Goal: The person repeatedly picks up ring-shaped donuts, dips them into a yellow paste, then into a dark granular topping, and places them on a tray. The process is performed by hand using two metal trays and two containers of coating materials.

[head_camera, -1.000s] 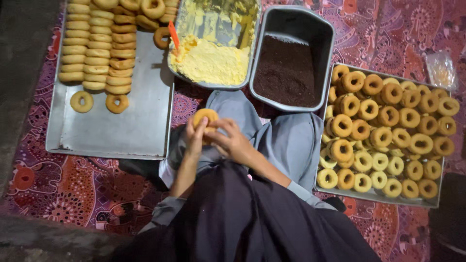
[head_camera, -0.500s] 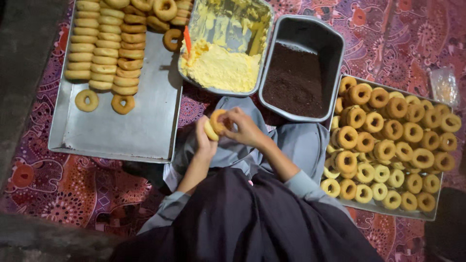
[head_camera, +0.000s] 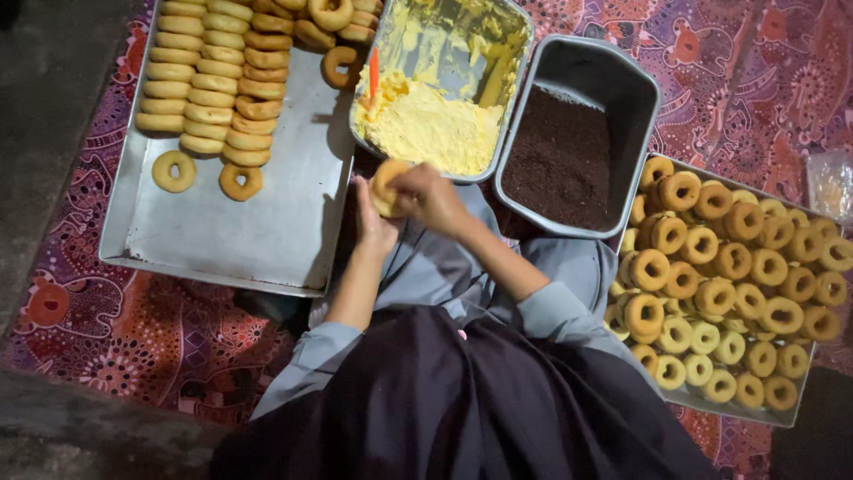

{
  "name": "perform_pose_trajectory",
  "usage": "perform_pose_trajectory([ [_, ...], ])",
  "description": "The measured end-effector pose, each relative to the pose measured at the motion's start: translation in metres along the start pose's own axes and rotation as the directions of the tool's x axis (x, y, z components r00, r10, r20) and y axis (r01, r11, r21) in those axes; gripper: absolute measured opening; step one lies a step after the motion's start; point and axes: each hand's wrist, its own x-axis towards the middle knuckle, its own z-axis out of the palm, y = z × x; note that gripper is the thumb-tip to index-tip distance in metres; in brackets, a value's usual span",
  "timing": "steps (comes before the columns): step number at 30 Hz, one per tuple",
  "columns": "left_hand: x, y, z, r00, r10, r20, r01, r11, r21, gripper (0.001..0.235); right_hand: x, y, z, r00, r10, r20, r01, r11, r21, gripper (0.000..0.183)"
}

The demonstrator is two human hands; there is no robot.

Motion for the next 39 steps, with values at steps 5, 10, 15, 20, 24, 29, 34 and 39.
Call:
perform_pose_trajectory([
  [5,0.004,-0.009,-0.006,0.999,0.046,0.004,-0.045,0.997,-0.064,0.055,0.016,0.019,-0.022,0.997,0.061,-0.041,-0.067,0.979,-0.19,0.013],
  [10,0.001,-0.01,-0.006,0.995,0.069,0.076,-0.06,0.992,-0.11,0.055,0.023,0.021,-0.03,0.963,0.237,-0.126,-0.257,0.95,-0.18,0.023],
  [15,0.005,-0.012,-0.006,0.999,0.016,0.031,-0.016,1.0,-0.01,0.055,-0.008,-0.012,-0.009,0.999,-0.024,-0.028,0.024,1.0,-0.001,0.027],
  [20,-0.002,-0.017,-0.005,0.991,0.064,0.113,-0.064,0.998,-0.005,0.05,0.014,0.02,-0.04,0.972,-0.029,-0.231,-0.055,0.936,-0.348,0.023],
  [24,-0.009,-0.014,0.006,0.998,0.038,0.049,-0.035,0.998,-0.059,0.057,0.014,0.016,-0.035,0.982,0.076,-0.173,-0.109,0.975,-0.193,0.018],
  [29,-0.013,-0.005,0.021,0.989,0.098,0.114,-0.095,0.995,-0.033,0.059,-0.014,-0.028,-0.031,0.977,-0.209,-0.043,0.21,0.978,0.012,0.027],
  [34,-0.024,-0.01,0.032,0.982,0.085,0.17,-0.086,0.996,0.002,0.055,-0.02,-0.044,-0.061,0.978,-0.01,-0.211,-0.01,0.996,-0.089,0.026],
  [39,-0.031,-0.025,0.046,0.95,0.041,0.31,-0.061,0.997,0.054,0.055,-0.037,-0.047,-0.071,0.977,-0.143,-0.156,0.132,0.988,-0.077,0.031],
])
